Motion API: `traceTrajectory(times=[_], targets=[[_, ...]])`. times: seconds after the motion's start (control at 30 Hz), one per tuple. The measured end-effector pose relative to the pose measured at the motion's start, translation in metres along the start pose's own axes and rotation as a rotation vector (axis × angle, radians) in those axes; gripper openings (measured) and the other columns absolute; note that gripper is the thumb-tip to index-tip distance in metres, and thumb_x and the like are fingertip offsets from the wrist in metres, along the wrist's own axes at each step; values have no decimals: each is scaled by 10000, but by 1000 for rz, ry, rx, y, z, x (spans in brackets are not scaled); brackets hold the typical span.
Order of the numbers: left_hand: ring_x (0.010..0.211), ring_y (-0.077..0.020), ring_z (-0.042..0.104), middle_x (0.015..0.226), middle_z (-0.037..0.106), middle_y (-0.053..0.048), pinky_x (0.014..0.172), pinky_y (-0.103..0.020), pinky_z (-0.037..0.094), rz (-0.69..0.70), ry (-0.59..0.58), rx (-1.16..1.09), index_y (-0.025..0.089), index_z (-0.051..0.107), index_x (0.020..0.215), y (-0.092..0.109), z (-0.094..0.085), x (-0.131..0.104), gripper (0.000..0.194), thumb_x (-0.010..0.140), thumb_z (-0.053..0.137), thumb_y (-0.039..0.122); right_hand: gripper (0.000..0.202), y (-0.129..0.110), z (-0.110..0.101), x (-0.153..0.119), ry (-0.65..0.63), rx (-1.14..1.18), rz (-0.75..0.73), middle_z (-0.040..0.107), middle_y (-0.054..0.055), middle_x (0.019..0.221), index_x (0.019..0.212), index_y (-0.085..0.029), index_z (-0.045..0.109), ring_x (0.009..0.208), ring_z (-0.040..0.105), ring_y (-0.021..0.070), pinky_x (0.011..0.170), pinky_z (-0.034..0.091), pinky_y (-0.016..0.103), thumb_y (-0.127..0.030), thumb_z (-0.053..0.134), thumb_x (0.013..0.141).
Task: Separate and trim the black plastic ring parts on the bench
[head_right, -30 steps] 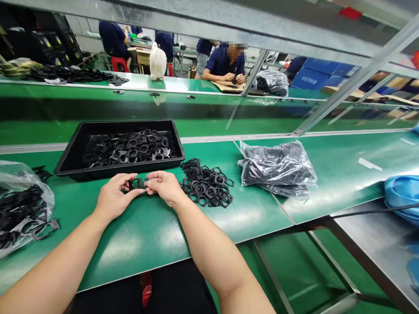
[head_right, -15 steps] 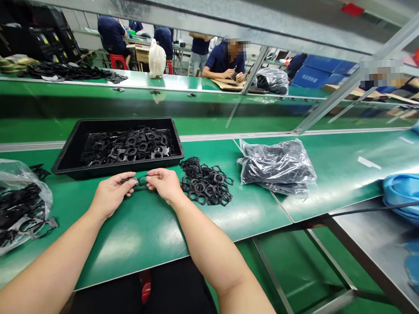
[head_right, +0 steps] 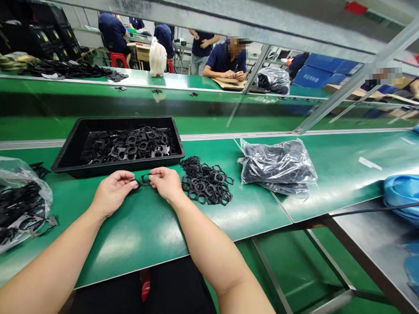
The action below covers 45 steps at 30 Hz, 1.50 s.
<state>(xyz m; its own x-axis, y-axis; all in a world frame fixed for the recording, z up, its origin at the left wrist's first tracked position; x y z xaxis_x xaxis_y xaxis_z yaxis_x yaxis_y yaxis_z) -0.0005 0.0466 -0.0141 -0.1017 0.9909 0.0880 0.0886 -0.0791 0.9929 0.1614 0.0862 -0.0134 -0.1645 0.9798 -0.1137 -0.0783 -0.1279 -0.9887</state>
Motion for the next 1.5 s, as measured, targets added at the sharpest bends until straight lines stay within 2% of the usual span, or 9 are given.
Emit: traceTrajectory(times=[0.07, 0.23, 0.33, 0.43, 0.6, 0.8, 0.93, 1.17, 1.5], targets=[[684, -153, 614, 744, 644, -18, 700, -317, 509, -8, 37, 12, 163, 627, 851, 4, -1, -1, 275, 657, 712, 339, 228, -1, 1, -1, -19, -14, -18, 622, -20, 596, 775, -145, 645, 519, 572, 74, 494, 469, 195, -251, 752, 604], [685, -170, 617, 752, 694, -25, 684, -303, 491, 81, 174, 238, 195, 694, 756, 14, -5, -5, 217, 658, 706, 389, 350, 0, 16, -11, -253, 127, 91, 637, -11, 605, 789, -130, 633, 548, 609, 99, 528, 493, 220, -293, 806, 531], [695, -177, 624, 754, 699, -24, 687, -305, 496, 103, 186, 276, 205, 700, 756, 16, -5, -7, 218, 673, 690, 406, 380, 0, 21, -16, -314, 154, 132, 639, -12, 594, 800, -122, 632, 546, 613, 100, 547, 498, 228, -293, 815, 514], [746, -186, 628, 818, 698, -33, 725, -315, 501, 154, 142, 348, 209, 701, 806, 19, -3, -8, 234, 711, 657, 418, 347, -1, 21, -15, -298, 155, 113, 628, -22, 569, 780, -123, 623, 511, 589, 86, 541, 484, 225, -271, 806, 526], [965, -219, 597, 1043, 640, -68, 871, -340, 468, 391, 14, 507, 222, 680, 1017, 29, 3, -10, 392, 687, 698, 432, 338, -3, 12, -11, -192, 169, 101, 636, -24, 566, 783, -124, 632, 468, 561, 72, 508, 459, 211, -239, 807, 518], [926, -205, 612, 993, 654, -59, 882, -350, 466, 369, 32, 545, 209, 683, 1010, 27, -2, -8, 380, 721, 670, 455, 410, -2, 12, -10, -245, 228, 116, 682, 5, 659, 833, -123, 676, 535, 620, 95, 553, 504, 228, -310, 827, 501], [926, -200, 609, 1005, 654, -63, 873, -349, 469, 384, 33, 550, 202, 683, 1016, 25, -2, -8, 372, 730, 668, 440, 384, -1, 12, -9, -239, 201, 92, 679, 7, 658, 840, -118, 672, 548, 620, 95, 568, 507, 230, -285, 817, 525], [948, -211, 568, 947, 669, -60, 870, -365, 453, 607, 45, 653, 218, 691, 980, 36, 2, -14, 274, 752, 668, 368, 370, -3, 12, -9, -224, 190, 26, 671, -15, 615, 897, -134, 634, 540, 597, 82, 553, 472, 209, -241, 781, 575], [899, -186, 617, 976, 666, -50, 836, -312, 479, 463, 31, 546, 225, 698, 992, 32, 2, -12, 291, 752, 659, 386, 419, -3, 15, -10, -284, 319, 43, 698, 9, 686, 915, -139, 634, 569, 599, 87, 584, 472, 217, -251, 820, 557]])
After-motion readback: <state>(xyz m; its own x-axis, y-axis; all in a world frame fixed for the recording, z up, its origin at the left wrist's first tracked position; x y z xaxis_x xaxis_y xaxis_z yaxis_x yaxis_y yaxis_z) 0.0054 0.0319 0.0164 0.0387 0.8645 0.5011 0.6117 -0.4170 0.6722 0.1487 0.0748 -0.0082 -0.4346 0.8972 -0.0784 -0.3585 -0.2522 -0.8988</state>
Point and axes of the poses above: each hand's wrist, its own x-axis towards the middle knuckle, its own z-axis out of the palm, y = z × x, the point moved 4 cm from there along x, towards the middle knuckle
